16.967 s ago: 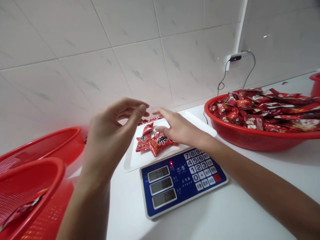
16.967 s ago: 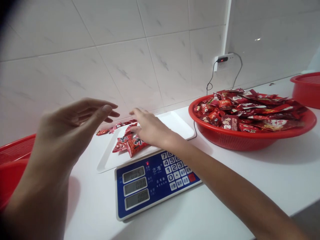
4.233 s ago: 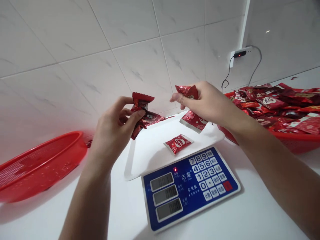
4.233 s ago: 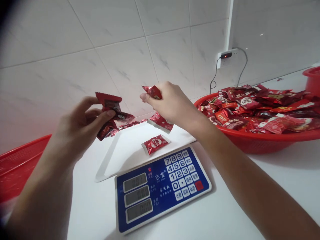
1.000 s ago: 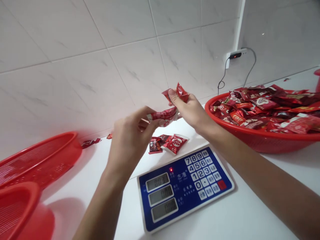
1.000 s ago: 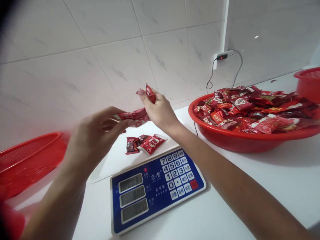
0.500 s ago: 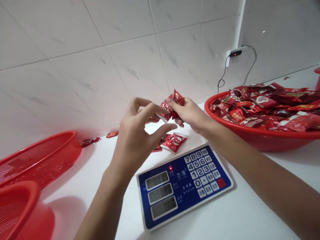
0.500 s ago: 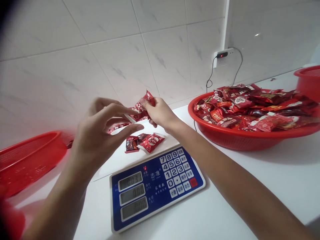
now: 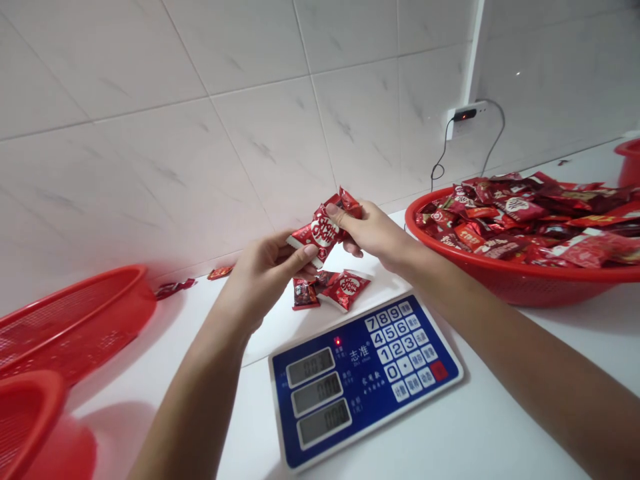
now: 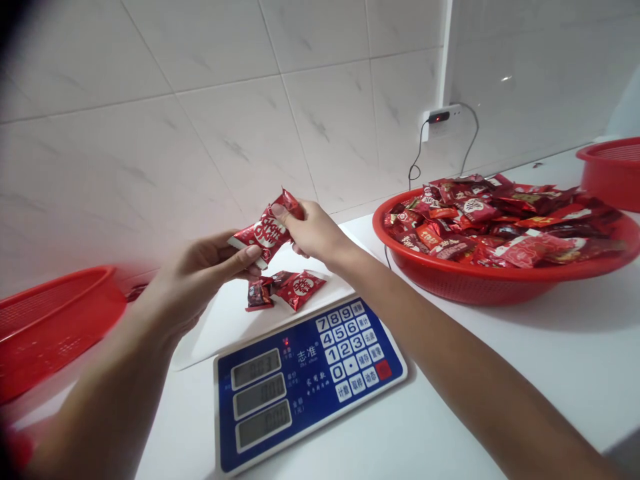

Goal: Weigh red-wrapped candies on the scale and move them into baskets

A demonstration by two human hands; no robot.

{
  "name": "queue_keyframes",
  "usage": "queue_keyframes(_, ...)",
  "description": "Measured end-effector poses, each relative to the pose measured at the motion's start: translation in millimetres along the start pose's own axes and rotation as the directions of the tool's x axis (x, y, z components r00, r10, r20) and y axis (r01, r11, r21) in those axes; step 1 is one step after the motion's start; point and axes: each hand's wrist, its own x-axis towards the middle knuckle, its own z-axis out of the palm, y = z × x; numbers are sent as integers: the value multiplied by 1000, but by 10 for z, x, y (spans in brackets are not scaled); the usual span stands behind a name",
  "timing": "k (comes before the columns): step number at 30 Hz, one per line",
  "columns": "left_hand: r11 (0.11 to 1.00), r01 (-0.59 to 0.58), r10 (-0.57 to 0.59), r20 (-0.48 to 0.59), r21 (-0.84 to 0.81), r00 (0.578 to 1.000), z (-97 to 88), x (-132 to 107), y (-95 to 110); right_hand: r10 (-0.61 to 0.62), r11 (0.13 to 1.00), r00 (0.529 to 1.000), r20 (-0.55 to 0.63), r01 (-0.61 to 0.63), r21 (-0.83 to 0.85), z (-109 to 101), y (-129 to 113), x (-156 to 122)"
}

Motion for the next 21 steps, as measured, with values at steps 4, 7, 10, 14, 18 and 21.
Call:
queue_keyframes(4, 999, -11, 12, -26, 37, 1000, -28, 26, -41, 38, 999, 999, -20, -37, 34, -2, -6, 5)
queue_keyframes(7, 994, -55, 62, -71, 89, 996, -52, 29, -73, 86, 996, 993, -78, -83, 39, -22, -16, 28)
queue_keyframes(10, 982, -72, 87, -79, 174, 993, -65, 27, -114, 61, 998, 984, -169, -60, 13, -71, -23, 67)
queue_keyframes(14, 927, -18, 45, -64, 374, 997, -91, 65, -156, 21, 999, 971, -236, -27, -19, -140, -35, 89)
queue_keyframes(18, 828, -38, 114, -101, 559, 988, -137, 7, -44, 37, 998, 978, -206, -48, -50, -145, -51, 71)
queue_keyframes(21, 833, -152, 88, 144, 532, 986, -124, -307, 104, 44, 996, 982, -181, -57, -65, -126, -58, 65)
